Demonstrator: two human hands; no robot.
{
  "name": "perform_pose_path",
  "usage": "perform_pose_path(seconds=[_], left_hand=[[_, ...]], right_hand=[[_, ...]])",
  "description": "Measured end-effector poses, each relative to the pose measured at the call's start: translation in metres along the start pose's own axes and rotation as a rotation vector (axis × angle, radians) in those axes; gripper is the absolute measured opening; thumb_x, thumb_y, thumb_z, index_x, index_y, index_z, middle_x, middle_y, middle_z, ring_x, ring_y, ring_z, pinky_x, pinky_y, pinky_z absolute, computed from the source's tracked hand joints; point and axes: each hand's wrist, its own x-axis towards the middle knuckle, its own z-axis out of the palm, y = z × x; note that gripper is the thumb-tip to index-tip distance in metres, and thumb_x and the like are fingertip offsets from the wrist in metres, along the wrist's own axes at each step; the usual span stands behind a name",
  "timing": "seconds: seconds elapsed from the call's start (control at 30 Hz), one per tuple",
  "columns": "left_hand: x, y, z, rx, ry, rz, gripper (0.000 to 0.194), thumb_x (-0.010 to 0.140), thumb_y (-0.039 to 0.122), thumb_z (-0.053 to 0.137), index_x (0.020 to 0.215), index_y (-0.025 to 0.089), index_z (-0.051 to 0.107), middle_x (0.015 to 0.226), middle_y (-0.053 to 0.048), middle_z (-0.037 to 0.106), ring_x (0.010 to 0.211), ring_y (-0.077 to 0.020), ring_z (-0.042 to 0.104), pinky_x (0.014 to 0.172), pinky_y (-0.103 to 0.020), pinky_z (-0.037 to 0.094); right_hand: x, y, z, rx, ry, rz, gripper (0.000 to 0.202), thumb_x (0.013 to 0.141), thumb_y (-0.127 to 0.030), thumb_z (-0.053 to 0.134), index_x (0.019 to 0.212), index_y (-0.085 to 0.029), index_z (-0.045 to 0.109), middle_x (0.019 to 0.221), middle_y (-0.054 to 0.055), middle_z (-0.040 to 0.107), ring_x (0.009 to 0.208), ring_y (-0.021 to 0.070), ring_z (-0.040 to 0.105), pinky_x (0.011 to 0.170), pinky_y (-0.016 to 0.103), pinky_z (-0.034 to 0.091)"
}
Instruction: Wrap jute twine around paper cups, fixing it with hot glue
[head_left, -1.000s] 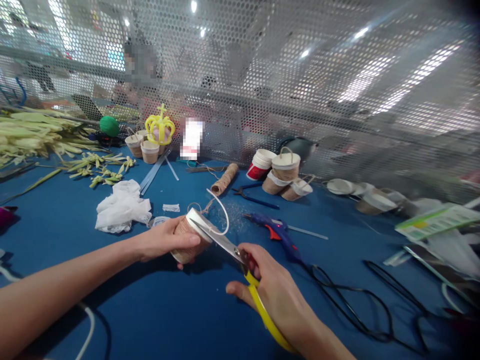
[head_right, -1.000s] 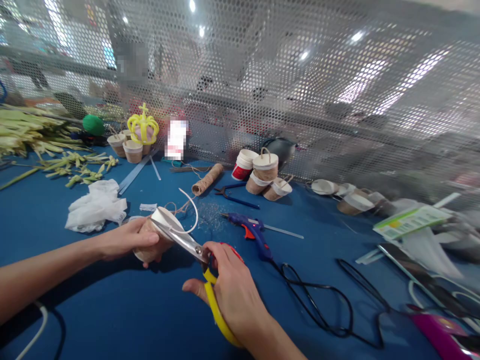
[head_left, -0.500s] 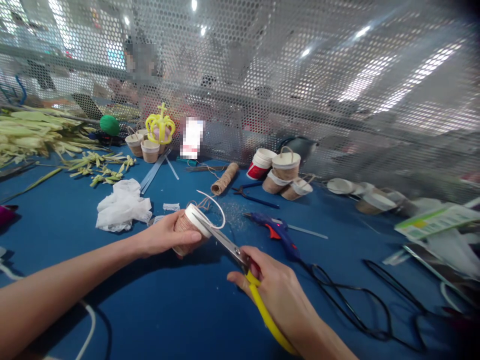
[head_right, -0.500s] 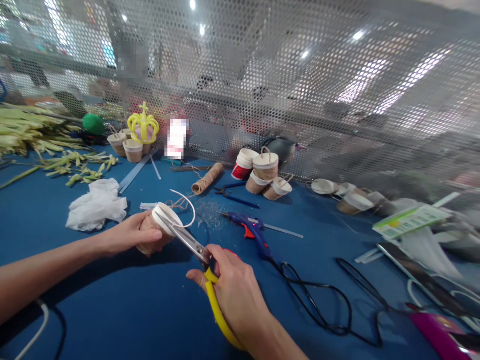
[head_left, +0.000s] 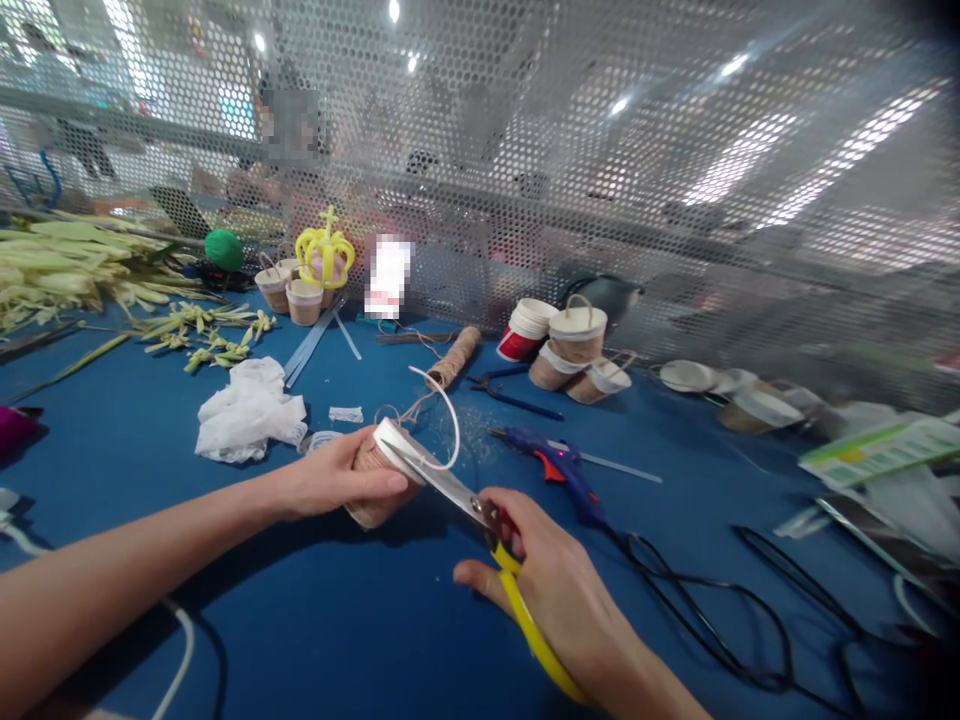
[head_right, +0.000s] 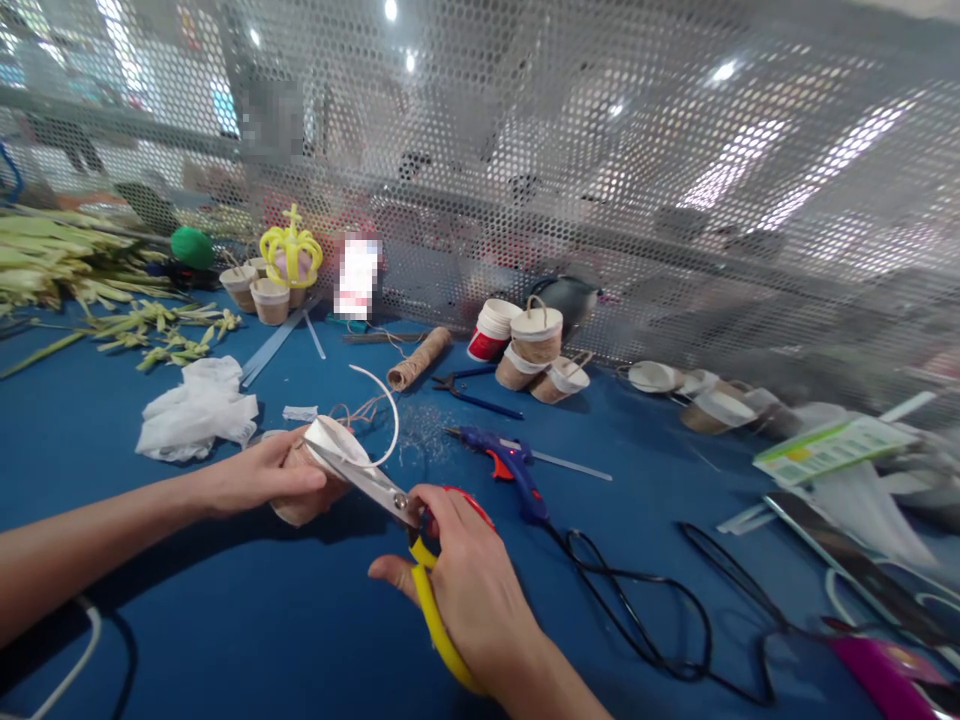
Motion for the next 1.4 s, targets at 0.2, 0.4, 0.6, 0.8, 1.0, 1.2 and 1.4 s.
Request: perform_pose_path(seconds=[0.2,0.4,0.6,0.8,1.0,1.2,1.4], left_hand=[[0.0,-0.001,0.002,0.082,0.106,-0.018,0.044,0.07,0.035,0.063,0.103,0.011,0.047,0.081,-0.002,0.052,0.069,-0.0109,0.047,0.062,-0.023,0.038],[0.001,-0.002,-0.001,0.156,0.146,-0.01,0.045,0.067,0.038,0.064,0.1,0.012,0.047,0.083,-0.003,0.053,0.073,-0.0126,0.048,0.068,-0.026,0.039],[0.001,0.002,-0.006,0.155,0.074,-0.018,0.049,0.066,0.043,0.064,0.099,0.011,0.047,0.082,-0.003,0.053,0.072,-0.014,0.049,0.069,-0.028,0.04],[0.0,0.002,-0.011,0.023,-0.007,-0.014,0.053,0.066,0.046,0.064,0.105,0.014,0.048,0.092,-0.006,0.056,0.082,-0.0172,0.052,0.077,-0.032,0.04],[-0.001,-0.002,-0.002,0.048,0.041,-0.021,0.049,0.069,0.036,0.064,0.108,0.014,0.046,0.082,-0.003,0.053,0.073,-0.0133,0.05,0.068,-0.027,0.041],[-0.001,-0.004,0.003,0.182,0.116,-0.027,0.055,0.068,0.035,0.064,0.114,0.013,0.042,0.082,-0.003,0.053,0.073,-0.0133,0.049,0.068,-0.028,0.042],[-0.001,-0.005,0.003,0.234,0.146,-0.025,0.057,0.067,0.037,0.064,0.115,0.013,0.041,0.087,-0.005,0.053,0.078,-0.0155,0.049,0.072,-0.03,0.043]], right_hand=[[0.001,-0.002,0.0,-0.023,-0.023,0.05,0.029,0.067,-0.039,0.065,0.085,-0.02,0.053,0.063,-0.001,0.056,0.055,0.015,0.054,0.052,0.027,0.044],[0.001,-0.001,0.001,-0.049,0.003,0.018,0.026,0.068,-0.04,0.065,0.081,-0.02,0.055,0.057,-0.003,0.053,0.05,0.0137,0.052,0.049,0.025,0.042],[0.001,-0.002,0.002,-0.065,0.031,0.008,0.034,0.073,-0.053,0.054,0.075,-0.019,0.055,0.05,-0.004,0.049,0.045,0.0127,0.048,0.042,0.023,0.039],[0.0,-0.004,-0.001,-0.06,0.02,0.002,0.035,0.073,-0.054,0.052,0.073,-0.019,0.055,0.05,-0.003,0.047,0.045,0.0127,0.048,0.043,0.023,0.039],[-0.001,-0.002,-0.001,-0.025,-0.043,0.046,0.034,0.064,-0.042,0.068,0.087,-0.021,0.051,0.063,-0.002,0.054,0.053,0.0136,0.051,0.05,0.025,0.043],[0.001,-0.002,0.002,0.019,-0.051,0.067,0.036,0.063,-0.04,0.069,0.087,-0.02,0.051,0.068,0.0,0.056,0.057,0.0148,0.052,0.052,0.026,0.044],[0.002,-0.003,0.001,-0.004,-0.015,0.038,0.029,0.068,-0.043,0.064,0.081,-0.02,0.053,0.06,-0.002,0.054,0.053,0.0141,0.052,0.05,0.025,0.043]])
